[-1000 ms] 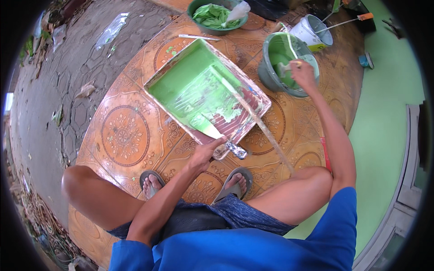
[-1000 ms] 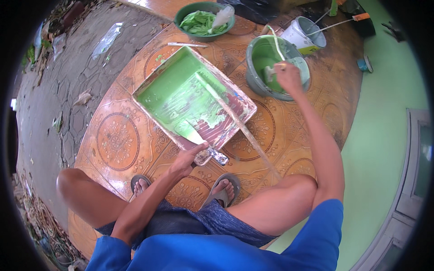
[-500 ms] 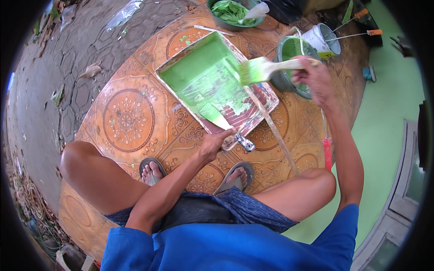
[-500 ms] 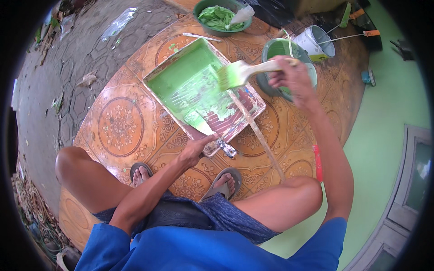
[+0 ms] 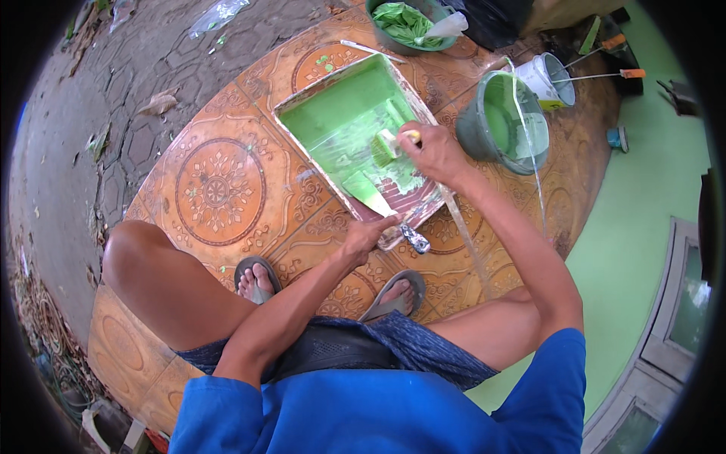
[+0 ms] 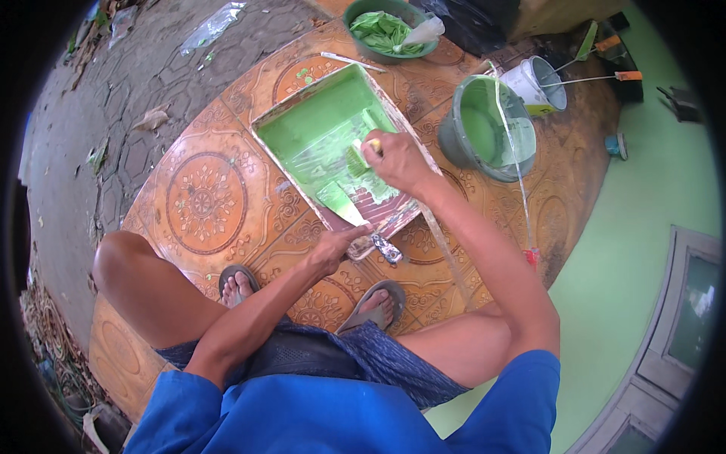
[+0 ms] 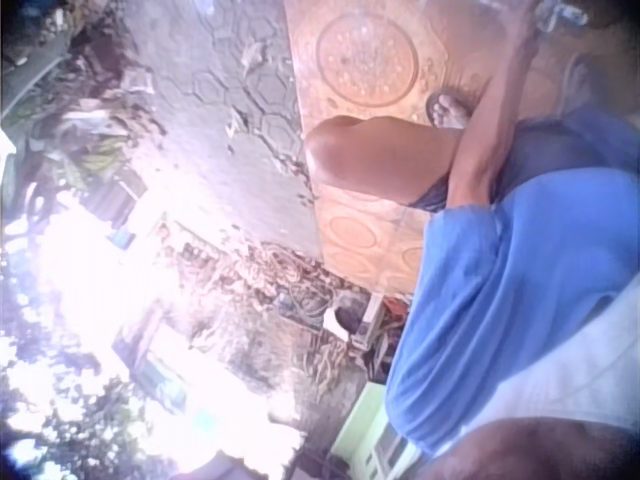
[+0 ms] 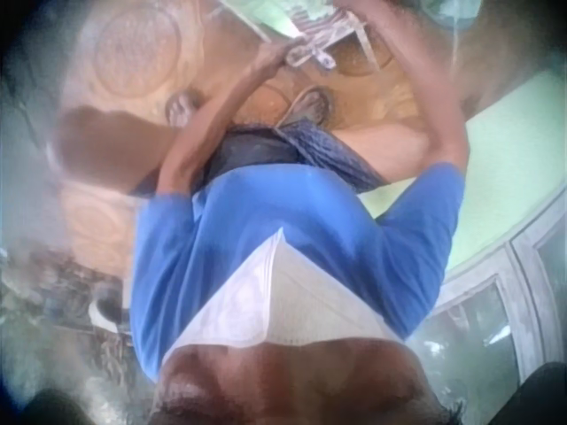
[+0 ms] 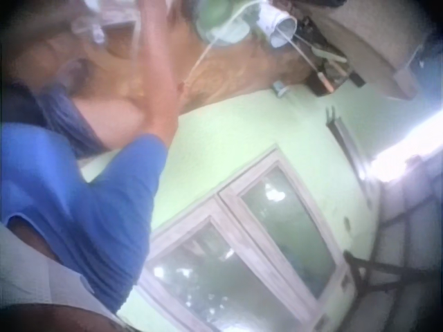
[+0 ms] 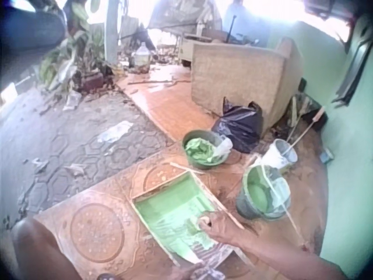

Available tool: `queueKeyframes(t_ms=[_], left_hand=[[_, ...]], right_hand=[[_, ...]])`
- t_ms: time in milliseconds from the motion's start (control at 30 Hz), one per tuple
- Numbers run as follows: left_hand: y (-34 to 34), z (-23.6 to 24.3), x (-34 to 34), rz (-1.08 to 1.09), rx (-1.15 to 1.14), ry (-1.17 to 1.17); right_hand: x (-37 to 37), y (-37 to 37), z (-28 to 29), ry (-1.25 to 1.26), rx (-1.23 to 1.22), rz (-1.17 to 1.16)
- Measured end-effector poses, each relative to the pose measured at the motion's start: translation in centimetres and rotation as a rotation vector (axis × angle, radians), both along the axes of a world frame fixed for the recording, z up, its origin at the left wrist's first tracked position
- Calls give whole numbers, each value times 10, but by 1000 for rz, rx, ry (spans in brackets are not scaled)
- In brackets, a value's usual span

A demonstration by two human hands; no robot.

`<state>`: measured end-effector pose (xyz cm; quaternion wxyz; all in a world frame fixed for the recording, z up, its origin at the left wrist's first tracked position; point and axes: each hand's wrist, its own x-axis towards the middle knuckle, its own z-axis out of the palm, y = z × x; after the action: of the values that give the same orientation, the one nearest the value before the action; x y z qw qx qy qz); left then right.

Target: The person sits on a tiled floor and mixes green paint in a rectangular tray using a wooden stick. They repeatedly stir the paint and scrape the sides of the tray to ensure consistency. A paintbrush is briefly used to transfer paint between containers.

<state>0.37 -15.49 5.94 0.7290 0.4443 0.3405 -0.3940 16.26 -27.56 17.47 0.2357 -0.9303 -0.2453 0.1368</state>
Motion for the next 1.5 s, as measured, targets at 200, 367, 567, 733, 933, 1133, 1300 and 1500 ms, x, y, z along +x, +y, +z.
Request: queueKeyframes(t_ms=[200, 367, 567, 733, 933, 1133, 1300, 1500], left_hand=[[-10, -18, -1, 36, -23, 10], [-9, -3, 3, 26, 14, 14], [-9, -35, -4, 10, 31, -35], [-8, -33, -6, 120, -98, -88], [-9, 4, 2, 104, -91, -12], [-8, 2, 3, 62, -5, -1], [-6, 20, 4, 159, -128, 7], [-3, 15, 3, 142, -168, -3]], right_hand=[[1, 4, 22, -129, 85, 110], [-23, -8, -1, -16, -76, 223], [-16, -6, 20, -77, -27, 136], [14, -60, 69, 40, 356, -415], [20, -156, 122, -307, 592, -671], [49, -198, 44, -249, 111, -742], [60, -196, -3, -227, -181, -519], [59, -198, -20, -259, -116, -556]])
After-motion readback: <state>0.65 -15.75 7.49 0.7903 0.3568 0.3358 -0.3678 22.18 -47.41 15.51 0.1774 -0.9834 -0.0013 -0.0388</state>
